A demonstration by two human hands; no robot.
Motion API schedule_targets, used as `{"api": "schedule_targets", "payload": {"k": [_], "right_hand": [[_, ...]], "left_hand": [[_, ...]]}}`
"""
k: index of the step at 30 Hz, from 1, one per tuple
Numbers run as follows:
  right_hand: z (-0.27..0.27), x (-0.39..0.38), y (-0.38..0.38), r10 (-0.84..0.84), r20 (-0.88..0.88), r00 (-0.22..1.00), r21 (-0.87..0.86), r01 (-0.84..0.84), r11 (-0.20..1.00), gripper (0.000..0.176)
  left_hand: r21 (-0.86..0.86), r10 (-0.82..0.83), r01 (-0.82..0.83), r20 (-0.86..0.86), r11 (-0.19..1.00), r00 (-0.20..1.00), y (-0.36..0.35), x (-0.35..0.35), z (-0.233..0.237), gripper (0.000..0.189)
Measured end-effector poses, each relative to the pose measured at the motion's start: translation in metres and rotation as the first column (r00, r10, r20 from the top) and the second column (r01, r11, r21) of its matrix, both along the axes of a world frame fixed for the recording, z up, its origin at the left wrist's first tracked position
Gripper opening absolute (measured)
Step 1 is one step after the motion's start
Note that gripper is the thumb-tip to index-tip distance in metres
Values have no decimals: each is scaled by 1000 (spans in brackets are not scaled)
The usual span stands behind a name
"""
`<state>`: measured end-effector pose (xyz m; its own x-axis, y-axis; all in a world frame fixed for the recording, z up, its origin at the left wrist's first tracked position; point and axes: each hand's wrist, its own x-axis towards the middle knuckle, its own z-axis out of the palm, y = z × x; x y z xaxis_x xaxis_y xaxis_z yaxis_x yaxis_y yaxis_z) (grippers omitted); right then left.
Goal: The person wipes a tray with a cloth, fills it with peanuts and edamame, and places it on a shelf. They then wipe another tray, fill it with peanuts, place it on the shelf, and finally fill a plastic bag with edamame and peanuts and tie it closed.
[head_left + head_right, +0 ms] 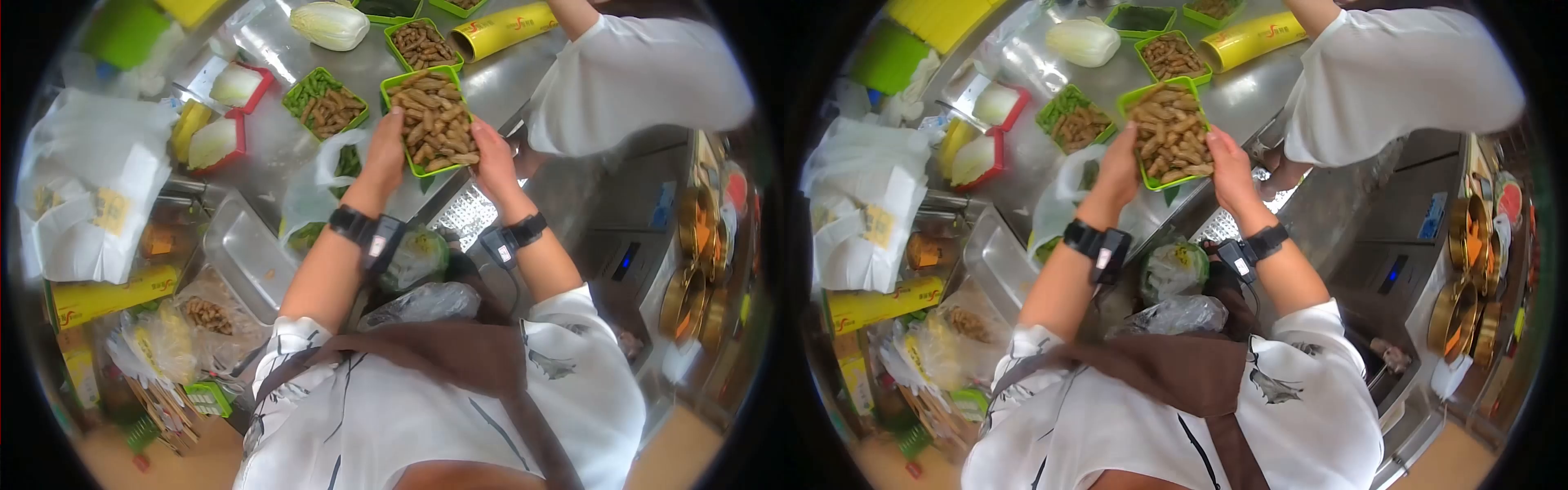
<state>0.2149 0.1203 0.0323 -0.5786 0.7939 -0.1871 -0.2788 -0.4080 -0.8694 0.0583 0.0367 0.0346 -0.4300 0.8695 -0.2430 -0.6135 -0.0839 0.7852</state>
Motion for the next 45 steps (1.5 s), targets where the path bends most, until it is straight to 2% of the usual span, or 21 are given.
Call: {"api": "schedule_targets", "payload": {"k": [5, 7, 11, 13, 14, 15, 16, 17, 18, 19, 21, 23, 26, 27, 28, 31, 34, 37, 38, 42, 45], "right_hand": [[-40, 30, 64, -112, 115, 987, 58, 106, 993, 41], [-53, 34, 79, -158, 119, 980, 64, 151, 986, 41], [-59, 36, 82, -228, 213, 950, 66, 219, 973, 41], [-73, 40, 87, -307, 440, 844, 367, 143, 919, 37], [-93, 44, 94, -363, 518, 774, 507, 64, 860, 36], [-111, 53, 107, -377, 618, 690, 571, -65, 818, 35], [-117, 41, 117, -183, 395, 900, 261, 80, 962, 35], [-97, 29, 115, -234, 309, 922, 103, 213, 972, 36], [-73, 25, 119, -123, 360, 925, 251, 31, 967, 38], [-97, 27, 126, -233, 312, 921, 248, 158, 956, 41], [-86, 27, 124, -402, 524, 751, 478, 132, 869, 44], [-79, 35, 130, -304, 502, 810, 400, 94, 911, 44], [-88, 51, 141, -234, 411, 881, 239, 144, 960, 45], [-92, 54, 141, -239, 345, 908, 154, 196, 968, 45], [-78, 54, 139, -412, 438, 799, 500, 164, 850, 41], [55, -4, 68, -465, 247, 850, 679, 191, 709, 32], [155, -117, 6, 142, -16, 990, 602, -104, 791, 36], [224, -256, -40, 556, -157, 816, 685, -315, 657, 43], [233, -305, -43, 539, -131, 832, 731, -286, 619, 48], [299, -422, -59, 344, -181, 921, 876, -8, 482, 59], [310, -482, -59, 220, -117, 968, 895, 7, 445, 62]], "left_hand": [[-104, 91, -162, -494, 981, 865, 74, 46, -16, 57], [-129, 26, -221, -809, 967, 587, 95, 53, -34, 61], [-186, -47, -235, -867, 954, 495, 109, 65, -46, 63], [-209, -56, -253, -862, 944, 503, 119, 63, -45, 55], [-342, -328, -189, -939, 921, 101, 120, 62, -34, 46], [-250, -8, -222, -681, 942, 732, 126, 64, -16, 41], [-273, -32, -266, -752, 925, 659, 127, 62, -17, 47], [-246, -6, -345, -822, 906, 570, 133, 62, -37, 54], [-197, -7, -450, -921, 871, 390, 130, 68, -38, 54], [-148, -38, -520, -976, 841, 216, 127, 65, -34, 54], [-140, -10, -400, -951, 906, 309, 106, 33, 0, 51], [-92, 24, -204, -864, 975, 503, 71, 10, 48, 41], [-7, 194, -421, -880, 907, 433, 10, -58, 114, 30], [203, 429, -531, -835, 823, 345, 1, -96, 108, 24], [259, 549, -593, -743, 763, 382, -17, -121, 143, 29], [487, 694, -788, -712, 377, -108, -61, -197, 216, 32], [528, 707, -822, -664, 213, -243, -70, -254, 253, 48], [408, 805, -877, -591, 253, -43, -62, -323, 270, 61], [261, 735, -932, -678, 251, 8, -64, -317, 288, 71], [328, 707, -911, -705, 249, -60, -63, -368, 297, 78], [334, 795, -912, -606, 236, -17, -59, -386, 300, 79]]}}
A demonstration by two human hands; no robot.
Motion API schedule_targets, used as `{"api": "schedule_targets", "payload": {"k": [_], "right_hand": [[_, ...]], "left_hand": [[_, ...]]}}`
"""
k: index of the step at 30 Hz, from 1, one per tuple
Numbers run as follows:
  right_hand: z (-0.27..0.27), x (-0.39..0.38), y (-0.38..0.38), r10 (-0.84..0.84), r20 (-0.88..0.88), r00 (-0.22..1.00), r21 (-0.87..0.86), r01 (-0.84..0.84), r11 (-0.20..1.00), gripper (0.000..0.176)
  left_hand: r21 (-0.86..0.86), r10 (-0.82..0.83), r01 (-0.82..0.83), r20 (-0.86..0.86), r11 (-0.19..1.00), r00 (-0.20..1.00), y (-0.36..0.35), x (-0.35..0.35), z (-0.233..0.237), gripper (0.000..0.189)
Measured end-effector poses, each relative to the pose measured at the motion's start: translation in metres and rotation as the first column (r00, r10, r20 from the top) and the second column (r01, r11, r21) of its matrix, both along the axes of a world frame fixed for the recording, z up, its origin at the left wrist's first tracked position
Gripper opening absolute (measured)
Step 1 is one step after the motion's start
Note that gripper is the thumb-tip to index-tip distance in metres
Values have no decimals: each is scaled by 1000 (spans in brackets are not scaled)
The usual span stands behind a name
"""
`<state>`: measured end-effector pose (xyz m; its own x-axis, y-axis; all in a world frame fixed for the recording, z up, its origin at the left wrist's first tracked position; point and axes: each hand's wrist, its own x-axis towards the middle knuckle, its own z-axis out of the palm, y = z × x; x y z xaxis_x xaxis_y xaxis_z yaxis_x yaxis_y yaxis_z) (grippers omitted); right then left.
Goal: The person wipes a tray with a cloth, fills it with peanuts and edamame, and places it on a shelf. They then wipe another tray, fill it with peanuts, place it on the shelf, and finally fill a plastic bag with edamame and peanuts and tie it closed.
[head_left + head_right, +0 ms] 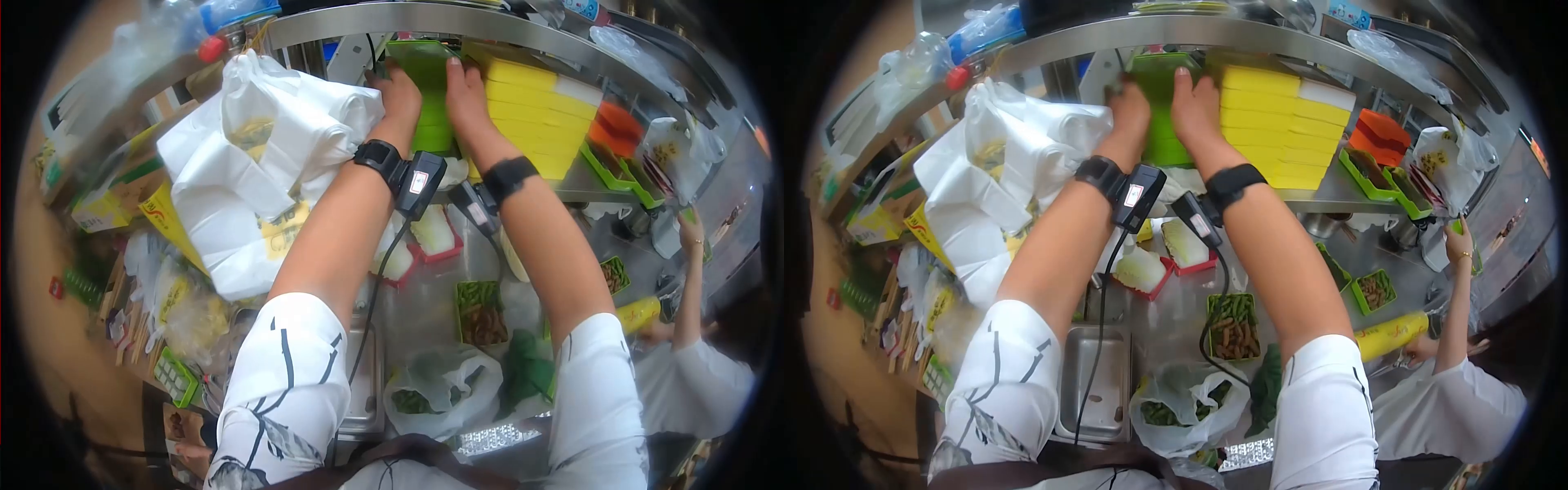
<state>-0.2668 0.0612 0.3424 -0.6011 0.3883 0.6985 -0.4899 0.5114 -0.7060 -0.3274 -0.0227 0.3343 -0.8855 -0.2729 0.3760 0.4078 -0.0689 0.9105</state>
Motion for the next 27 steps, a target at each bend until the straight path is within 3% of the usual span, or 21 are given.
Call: {"api": "schedule_targets", "payload": {"k": [2, 5, 7, 8, 9, 10, 11, 12, 13, 15, 18, 20, 22, 23, 25, 27], "right_hand": [[0, -21, -3, -82, 55, 995, 22, 81, 996, 63], [1, -39, -5, -162, -23, 987, -20, 161, 987, 64], [-1, -50, -3, -226, -76, 971, -83, 220, 972, 63], [1, -54, 0, -221, -72, 972, -80, 216, 973, 63], [3, -58, 4, -196, -29, 980, -47, 194, 980, 62], [1, -60, 6, -171, 19, 985, -18, 171, 985, 61], [2, -53, 2, -166, 24, 986, -23, 167, 986, 61], [8, -37, -3, -28, 93, 995, -133, 40, 990, 63], [13, -27, -5, 113, 140, 984, -244, -76, 967, 65], [13, -29, -8, 85, 61, 995, -231, -69, 971, 63], [12, -27, -7, 95, -52, 994, -161, -102, 982, 60], [10, -21, -3, 130, -83, 988, -106, -139, 985, 61], [6, -18, 5, 212, 46, 976, -339, -184, 923, 67], [3, -17, 8, 206, 45, 978, -340, -179, 923, 67], [3, -26, 15, 91, 266, 960, -150, -52, 987, 69], [-8, -37, 17, 188, 202, 961, -221, -142, 965, 71]], "left_hand": [[3, -34, 34, 17, 999, 999, 0, 0, 5, 79], [-25, -102, 102, 32, 994, 994, 0, -19, 4, 76], [-48, -127, 129, 50, 990, 991, -1, -75, -13, 74], [57, -404, 400, 161, 915, 900, -5, -132, -19, 73], [188, -651, 624, 235, 759, 722, -8, -162, -24, 71], [189, -648, 620, 244, 762, 722, -4, -137, -27, 71], [110, -456, 445, 112, 889, 883, 4, -84, -25, 69], [58, -236, 238, -42, 969, 971, 7, -46, -21, 68], [57, -236, 239, -47, 969, 971, 6, -30, -17, 68], [14, -154, 156, -114, 988, 981, 3, -17, -13, 65], [-122, -207, 187, -180, 975, 962, -5, -12, -11, 65], [-128, -250, 232, -156, 964, 956, -11, -4, -11, 65], [-134, -293, 275, -134, 952, 947, -13, -11, -17, 65], [-48, -266, 263, -74, 964, 961, -11, -24, -21, 66], [49, -239, 240, -37, 969, 970, -6, -30, -9, 67], [7, -98, 100, 235, 995, 967, -2, -31, -16, 68]]}}
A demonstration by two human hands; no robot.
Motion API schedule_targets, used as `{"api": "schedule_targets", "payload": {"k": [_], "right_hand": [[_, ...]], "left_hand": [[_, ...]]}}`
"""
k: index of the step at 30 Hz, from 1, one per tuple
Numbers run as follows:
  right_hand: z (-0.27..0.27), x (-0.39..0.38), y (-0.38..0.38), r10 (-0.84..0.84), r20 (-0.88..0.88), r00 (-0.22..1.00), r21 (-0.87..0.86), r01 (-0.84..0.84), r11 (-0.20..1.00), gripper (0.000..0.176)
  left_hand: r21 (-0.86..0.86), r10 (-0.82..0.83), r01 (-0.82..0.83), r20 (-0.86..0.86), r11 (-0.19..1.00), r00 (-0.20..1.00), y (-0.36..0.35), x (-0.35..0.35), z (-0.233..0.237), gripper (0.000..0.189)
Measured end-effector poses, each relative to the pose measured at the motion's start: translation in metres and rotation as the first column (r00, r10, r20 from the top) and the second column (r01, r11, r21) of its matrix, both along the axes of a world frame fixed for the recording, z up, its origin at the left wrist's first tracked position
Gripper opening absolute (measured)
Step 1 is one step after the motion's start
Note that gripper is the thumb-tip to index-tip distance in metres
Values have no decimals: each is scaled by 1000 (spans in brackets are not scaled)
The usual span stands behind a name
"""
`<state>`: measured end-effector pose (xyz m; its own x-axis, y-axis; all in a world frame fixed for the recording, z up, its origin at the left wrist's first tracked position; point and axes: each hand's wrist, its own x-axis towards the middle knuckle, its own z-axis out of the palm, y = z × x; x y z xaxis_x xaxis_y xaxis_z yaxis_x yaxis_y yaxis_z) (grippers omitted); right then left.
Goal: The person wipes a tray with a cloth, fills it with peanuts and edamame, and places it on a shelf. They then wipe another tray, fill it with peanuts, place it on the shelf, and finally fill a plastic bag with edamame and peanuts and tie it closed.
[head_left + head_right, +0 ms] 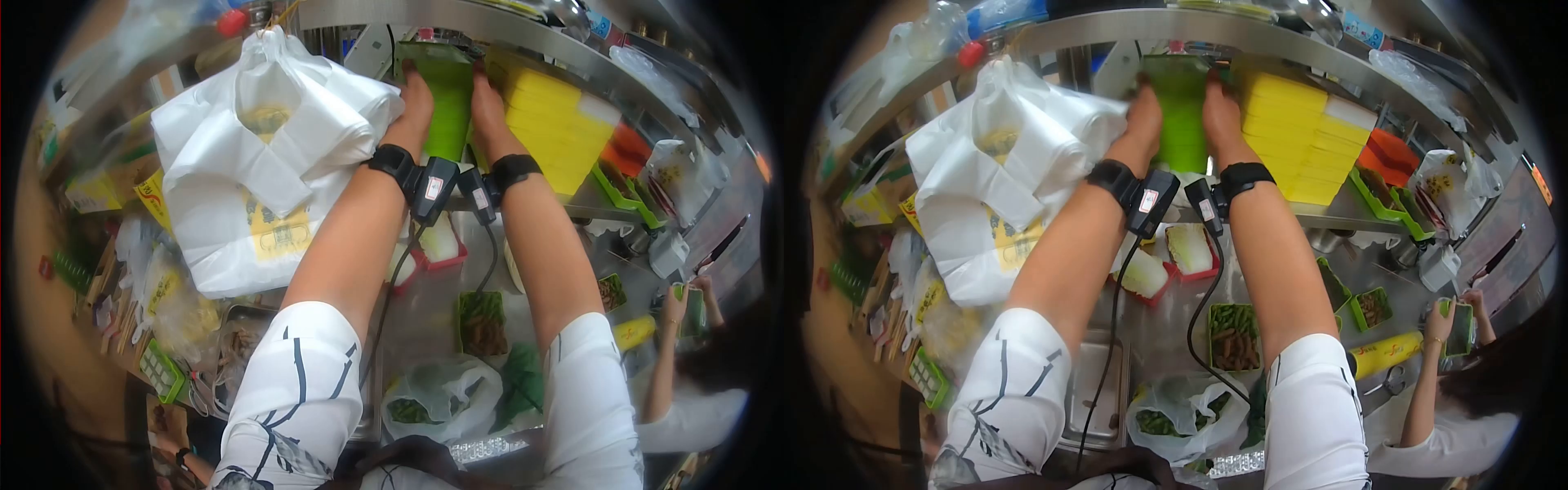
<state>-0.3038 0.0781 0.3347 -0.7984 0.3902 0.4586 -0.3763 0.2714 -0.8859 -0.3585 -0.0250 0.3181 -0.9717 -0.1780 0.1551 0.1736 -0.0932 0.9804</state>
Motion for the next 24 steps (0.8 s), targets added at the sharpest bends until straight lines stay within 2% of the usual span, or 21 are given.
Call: {"api": "schedule_targets", "payload": {"k": [1, 2, 3, 4, 5, 6, 7, 10, 11, 12, 14, 16, 19, 20, 22, 23, 24], "right_hand": [[-6, -4, 2, 67, -72, 995, -86, -73, 994, 73], [-13, -6, 5, 62, -64, 996, -100, -68, 993, 73], [-12, 1, 1, 135, -112, 985, -149, -151, 977, 73], [-11, 2, -1, 208, -166, 964, -187, -238, 953, 74], [-12, -1, -3, 213, -163, 963, -187, -243, 952, 74], [-12, -4, -2, 135, -139, 981, -83, -148, 986, 68], [-12, -7, 0, 51, -124, 991, 23, -49, 999, 64], [-3, 0, -4, -12, -165, 986, 63, 23, 998, 63], [1, 5, -7, -11, -167, 986, 64, 22, 998, 63], [8, 14, -11, -52, -140, 989, 19, 56, 998, 62], [12, 19, -16, -90, -108, 990, -21, 89, 996, 62], [11, 17, -18, -121, -239, 964, -79, 105, 991, 62], [14, 44, -17, -33, -251, 967, -115, 4, 993, 61], [11, 53, -18, -34, -243, 969, -116, 6, 993, 61], [7, 68, -22, 15, -338, 941, -209, -90, 974, 56], [6, 78, -23, 21, -330, 944, -207, -94, 974, 56], [7, 88, -24, 46, -356, 934, -230, -135, 964, 48]], "left_hand": [[-12, 0, 0, 8, 1000, 1000, 0, -1, -2, 68], [23, -8, 10, -113, 1000, 994, 1, -2, -4, 69], [63, -8, 24, -234, 998, 972, 1, -2, -4, 69], [62, -6, 21, -229, 998, 973, -3, 4, 0, 69], [66, -139, 160, -249, 985, 958, -9, 12, 3, 68], [66, -271, 299, -273, 952, 923, -11, 18, 4, 68], [65, -270, 297, -274, 953, 923, -11, 24, 5, 68], [99, -236, 289, -363, 952, 901, -6, 31, 12, 66], [58, -137, 173, -394, 983, 909, -3, 31, 13, 65], [23, -39, 54, -424, 998, 905, -1, 33, 14, 63], [49, -29, 57, -457, 997, 889, -1, 38, 14, 68], [70, -18, 61, -494, 996, 869, -2, 59, 22, 73], [147, 9, 57, -413, 988, 911, -1, 93, 25, 71], [157, 4, 74, -445, 985, 896, -1, 100, 23, 71], [137, -5, 100, -564, 986, 826, -5, 117, 15, 70], [140, 1, 93, -557, 986, 831, -6, 126, 12, 70], [145, -32, 138, -567, 980, 823, -8, 135, 12, 71]]}}
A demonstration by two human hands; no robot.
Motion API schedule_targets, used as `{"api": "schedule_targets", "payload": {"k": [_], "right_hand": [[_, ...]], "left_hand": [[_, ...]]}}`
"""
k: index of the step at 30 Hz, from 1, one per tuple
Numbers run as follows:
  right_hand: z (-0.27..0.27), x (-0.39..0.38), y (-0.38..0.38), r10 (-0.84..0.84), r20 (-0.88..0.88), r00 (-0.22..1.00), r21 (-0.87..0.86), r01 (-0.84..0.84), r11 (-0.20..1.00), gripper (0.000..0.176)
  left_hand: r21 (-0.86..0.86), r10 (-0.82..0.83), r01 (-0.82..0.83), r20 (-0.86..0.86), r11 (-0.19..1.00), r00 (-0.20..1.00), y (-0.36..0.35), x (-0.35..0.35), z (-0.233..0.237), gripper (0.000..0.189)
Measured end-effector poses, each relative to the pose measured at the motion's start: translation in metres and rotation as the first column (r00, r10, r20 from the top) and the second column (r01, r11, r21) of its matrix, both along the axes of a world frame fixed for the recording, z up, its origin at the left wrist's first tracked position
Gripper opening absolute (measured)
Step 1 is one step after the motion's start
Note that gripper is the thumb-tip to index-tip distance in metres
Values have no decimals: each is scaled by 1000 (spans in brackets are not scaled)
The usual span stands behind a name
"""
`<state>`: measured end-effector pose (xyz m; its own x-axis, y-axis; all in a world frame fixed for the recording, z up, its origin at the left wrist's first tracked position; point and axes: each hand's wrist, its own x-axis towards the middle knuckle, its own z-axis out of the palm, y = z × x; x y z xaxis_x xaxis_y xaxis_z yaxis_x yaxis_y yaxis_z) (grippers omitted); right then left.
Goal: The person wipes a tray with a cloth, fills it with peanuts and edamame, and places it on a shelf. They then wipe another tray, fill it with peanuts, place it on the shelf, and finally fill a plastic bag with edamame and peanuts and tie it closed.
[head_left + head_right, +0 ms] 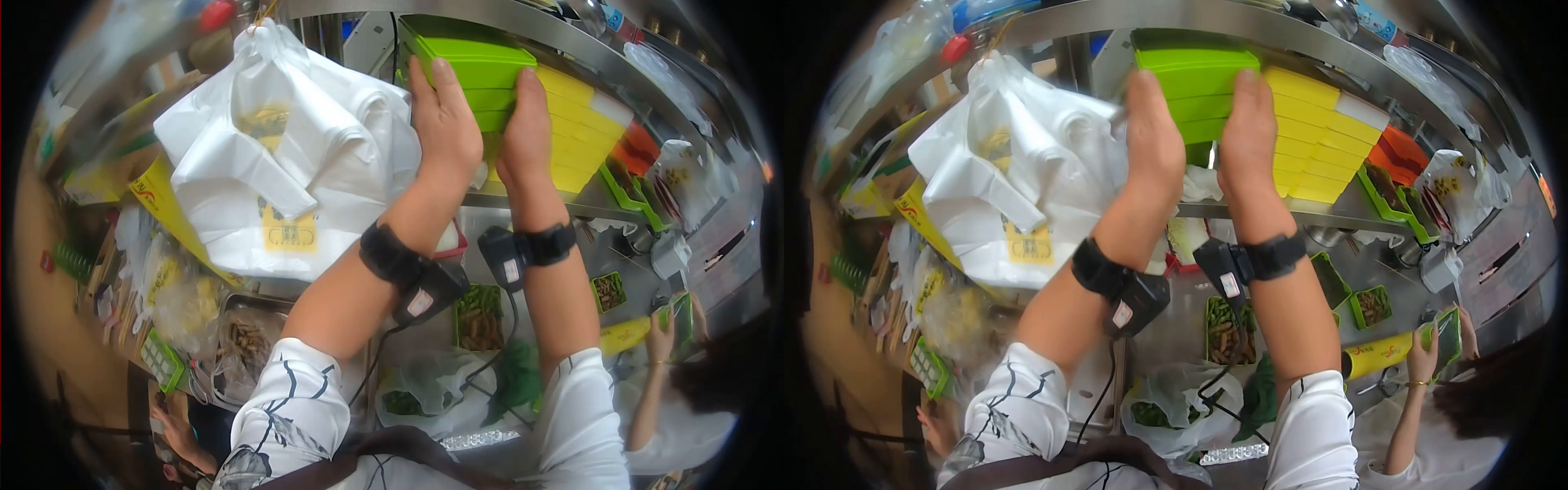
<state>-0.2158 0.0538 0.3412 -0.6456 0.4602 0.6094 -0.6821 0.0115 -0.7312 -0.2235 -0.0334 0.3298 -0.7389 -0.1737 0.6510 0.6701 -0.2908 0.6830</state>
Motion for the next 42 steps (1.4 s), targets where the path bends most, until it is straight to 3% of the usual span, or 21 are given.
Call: {"api": "schedule_targets", "payload": {"k": [5, 7, 9, 11, 12, 15, 17, 18, 20, 21, 25, 26, 27, 31, 33, 35, 38, 39, 40, 41, 42], "right_hand": [[-16, 53, 6, 126, 22, 992, -113, -122, 986, 41], [-33, 84, 13, -155, 94, 983, 231, 129, 964, 42], [-26, 122, -5, 77, 88, 993, -266, -51, 963, 47], [-42, 155, 1, -69, 164, 984, -150, 94, 984, 46], [-47, 172, 0, 67, 62, 996, -182, -54, 982, 47], [-54, 226, -28, 253, 127, 959, -276, -211, 938, 39], [-84, 235, -7, 650, -245, 719, -297, -694, 656, 34], [-94, 245, -22, 702, -221, 677, -327, -730, 600, 34], [-98, 266, -65, 592, -79, 802, -194, -594, 780, 31], [-88, 281, -106, 441, 5, 897, -292, -421, 859, 31], [-122, 301, -184, 644, 79, 761, -238, -613, 753, 34], [-132, 305, -200, 531, 176, 829, 136, -555, 821, 37], [-148, 308, -218, 366, 211, 906, 505, -422, 753, 39], [-187, 322, -314, 678, 373, 633, 206, -769, 605, 48], [-204, 344, -343, 712, 425, 559, 178, -823, 540, 49], [-204, 360, -380, 667, 474, 575, 252, -814, 523, 48], [-223, 374, -437, 764, 488, 422, 23, -882, 472, 44], [-238, 377, -457, 713, 453, 535, 186, -839, 511, 44], [-251, 377, -479, 760, 455, 463, 95, -874, 476, 45], [-260, 378, -499, 760, 471, 447, 90, -882, 463, 46], [-262, 379, -516, 718, 506, 478, 208, -876, 436, 42]], "left_hand": [[25, -17, 17, 3, 1000, 1000, -6, 65, -7, 71], [-72, 80, -77, 43, 994, 996, -6, 94, -16, 68], [-150, 69, -75, -44, 986, 997, -6, 114, -33, 65], [-208, 80, -84, -28, 974, 996, -9, 149, -45, 65], [-223, 79, -77, 4, 972, 997, -7, 165, -49, 66], [-262, 135, -114, 61, 958, 989, -25, 214, -62, 78], [-257, 113, -80, 117, 963, 987, -58, 251, -68, 78], [-265, 187, -142, 154, 954, 970, -70, 270, -76, 78], [-239, 286, -254, 112, 937, 952, -95, 296, -87, 80], [-244, 321, -290, 102, 925, 941, -110, 308, -93, 80], [-274, 537, -484, 164, 831, 828, -187, 363, -117, 81], [-258, 569, -517, 210, 816, 795, -204, 373, -125, 80], [-232, 583, -536, 255, 812, 772, -224, 382, -135, 78], [-219, 675, -641, 318, 736, 666, -299, 417, -156, 73], [-288, 720, -660, 266, 694, 641, -318, 445, -166, 71], [-175, 710, -709, 384, 683, 590, -346, 454, -177, 65], [-23, 658, -767, 531, 641, 534, -393, 458, -207, 59], [-112, 735, -792, 469, 600, 490, -426, 467, -244, 57], [300, 561, -699, 431, 650, 707, -430, 472, -230, 57], [2, 671, -810, 560, 586, 487, -446, 466, -230, 61], [-100, 674, -821, 630, 562, 384, -466, 473, -240, 67]]}}
